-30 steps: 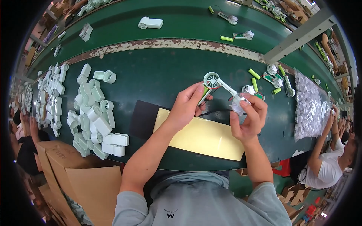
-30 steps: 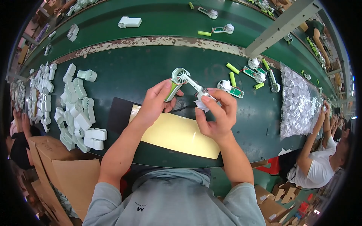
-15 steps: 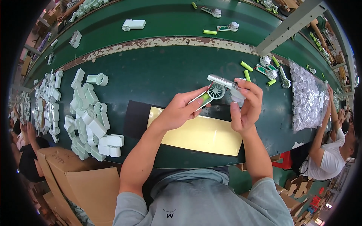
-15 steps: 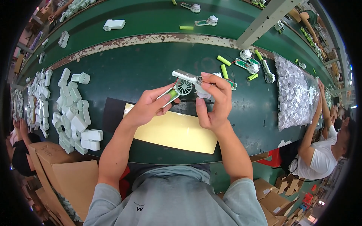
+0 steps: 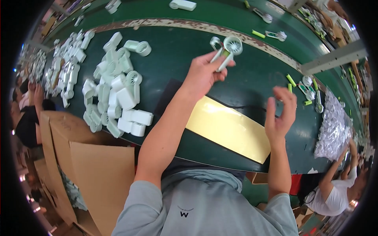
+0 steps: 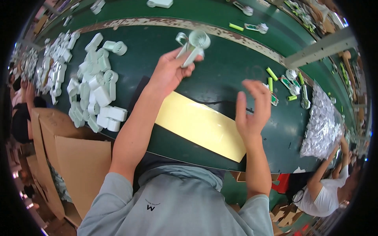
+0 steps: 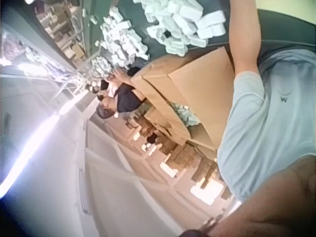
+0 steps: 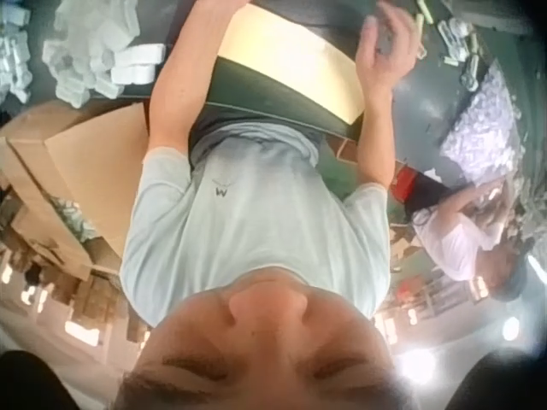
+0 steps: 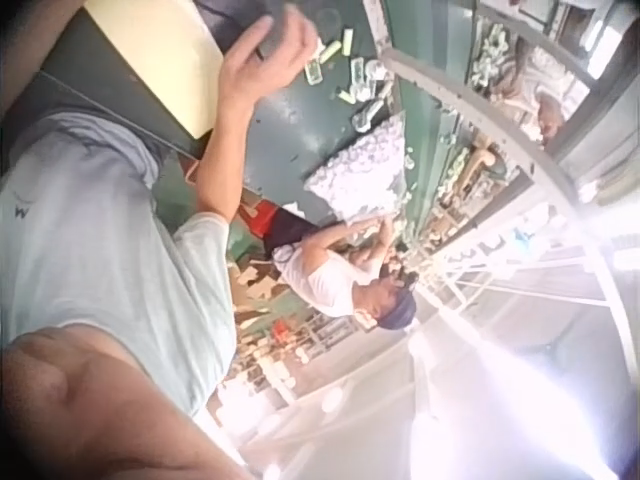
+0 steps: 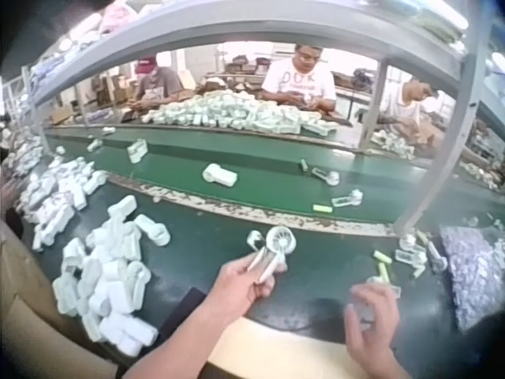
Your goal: The person assembles small handheld fans by hand, connecting plastic housings, fan blades, motors, and other plastic components.
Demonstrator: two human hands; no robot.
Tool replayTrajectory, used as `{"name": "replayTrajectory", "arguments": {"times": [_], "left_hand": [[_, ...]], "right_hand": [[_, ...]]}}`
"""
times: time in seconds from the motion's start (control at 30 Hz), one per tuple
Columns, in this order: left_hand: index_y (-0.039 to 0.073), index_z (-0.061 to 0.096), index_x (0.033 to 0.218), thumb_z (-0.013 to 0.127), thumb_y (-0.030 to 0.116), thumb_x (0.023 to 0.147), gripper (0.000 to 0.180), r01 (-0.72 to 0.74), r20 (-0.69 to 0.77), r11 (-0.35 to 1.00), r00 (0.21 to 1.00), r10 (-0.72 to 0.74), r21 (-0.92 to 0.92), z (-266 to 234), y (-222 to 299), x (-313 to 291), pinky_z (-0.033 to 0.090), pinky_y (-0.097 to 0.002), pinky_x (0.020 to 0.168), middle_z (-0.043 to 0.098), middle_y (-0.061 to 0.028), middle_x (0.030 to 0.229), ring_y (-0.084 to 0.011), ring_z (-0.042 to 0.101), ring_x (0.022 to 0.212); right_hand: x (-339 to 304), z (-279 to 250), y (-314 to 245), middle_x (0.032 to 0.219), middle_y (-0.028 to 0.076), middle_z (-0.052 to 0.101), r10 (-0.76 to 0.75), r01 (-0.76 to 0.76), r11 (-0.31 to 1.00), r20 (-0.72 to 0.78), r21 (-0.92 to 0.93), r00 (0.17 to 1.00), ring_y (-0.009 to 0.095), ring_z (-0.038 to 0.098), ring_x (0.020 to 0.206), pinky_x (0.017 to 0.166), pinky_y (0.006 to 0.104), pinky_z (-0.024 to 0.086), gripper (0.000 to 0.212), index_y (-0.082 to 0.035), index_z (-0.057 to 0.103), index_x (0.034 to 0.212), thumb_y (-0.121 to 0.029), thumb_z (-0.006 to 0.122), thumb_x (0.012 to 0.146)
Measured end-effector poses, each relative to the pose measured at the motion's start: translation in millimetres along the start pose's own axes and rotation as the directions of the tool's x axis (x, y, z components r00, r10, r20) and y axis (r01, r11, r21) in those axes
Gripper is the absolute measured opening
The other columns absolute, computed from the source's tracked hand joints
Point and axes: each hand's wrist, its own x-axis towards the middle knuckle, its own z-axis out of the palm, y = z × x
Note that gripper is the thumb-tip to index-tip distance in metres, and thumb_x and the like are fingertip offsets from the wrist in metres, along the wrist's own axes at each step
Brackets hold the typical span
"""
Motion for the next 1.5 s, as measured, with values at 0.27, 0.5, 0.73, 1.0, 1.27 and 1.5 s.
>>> {"name": "replayTrajectory", "arguments": {"times": [0.27,0.5,0.73,1.0,1.27,1.5], "left_hand": [[-0.002,0.067,0.127,0.062,0.014,0.104,0.028,-0.137,-0.196,0.989,0.973,0.123,-0.058,-40,14,7,0.055,-0.024,0.068,0.075,-0.0155,0.108,-0.0102,0.064,0.072],[0.0,0.067,0.134,0.067,0.013,0.102,0.034,-0.247,-0.258,0.959,0.926,0.277,0.142,-46,11,20,0.058,-0.0267,0.067,0.075,-0.0127,0.101,-0.0132,0.068,0.072],[0.0,0.067,0.134,0.067,0.012,0.102,0.035,-0.272,-0.283,0.96,0.917,0.28,0.068,-54,9,14,0.059,-0.0272,0.07,0.074,-0.0131,0.101,-0.0135,0.069,0.074],[0.0,0.067,0.133,0.069,0.013,0.101,0.035,-0.24,-0.308,0.968,0.917,0.253,0.08,-55,11,15,0.059,-0.0284,0.07,0.075,-0.0148,0.101,-0.0152,0.069,0.075],[0.0,0.069,0.131,0.067,0.012,0.101,0.032,-0.216,-0.233,0.952,0.936,0.266,0.217,-47,11,10,0.058,-0.0256,0.066,0.075,-0.0097,0.097,-0.0119,0.07,0.073],[0.002,0.068,0.134,0.064,0.019,0.104,0.035,-0.08,0.056,0.923,0.996,0.064,0.377,-20,5,-1,0.049,-0.022,0.062,0.075,-0.0076,0.1,-0.0064,0.059,0.069]], "right_hand": [[-15,94,-107,0.11,0.015,0.058,-0.16,0.046,0.978,0.583,0.205,0.797,0.036,0.058,0.102,0.088,0.0435,0.049,0.033,-0.002,0.064,0.112,-0.006,0.077,0.082],[-13,107,-117,0.116,0.018,0.056,0.023,-0.037,0.999,0.474,0.021,0.88,0.038,0.055,0.105,0.09,0.0449,0.046,0.042,0.003,0.06,0.121,-0.012,0.077,0.085],[-10,130,-134,0.109,0.022,0.058,0.08,-0.115,0.992,0.459,0.048,0.885,0.039,0.056,0.099,0.088,0.0464,0.046,0.04,0.007,0.06,0.12,-0.009,0.073,0.086],[-3,152,-136,0.098,0.016,0.063,0.134,-0.136,0.991,0.286,-0.012,0.949,0.036,0.059,0.091,0.08,0.0462,0.048,0.024,0.002,0.061,0.103,-0.004,0.075,0.085],[7,66,-100,0.087,0.012,0.069,0.204,-0.337,0.888,0.39,0.312,0.898,0.024,0.071,0.074,0.068,0.0323,0.056,0.012,0.0,0.068,0.095,0.0,0.076,0.086],[-21,38,-85,0.101,0.011,0.066,-0.036,0.011,0.999,0.553,0.048,0.833,0.032,0.064,0.092,0.079,0.0422,0.054,0.017,-0.002,0.071,0.099,-0.004,0.077,0.083]]}}
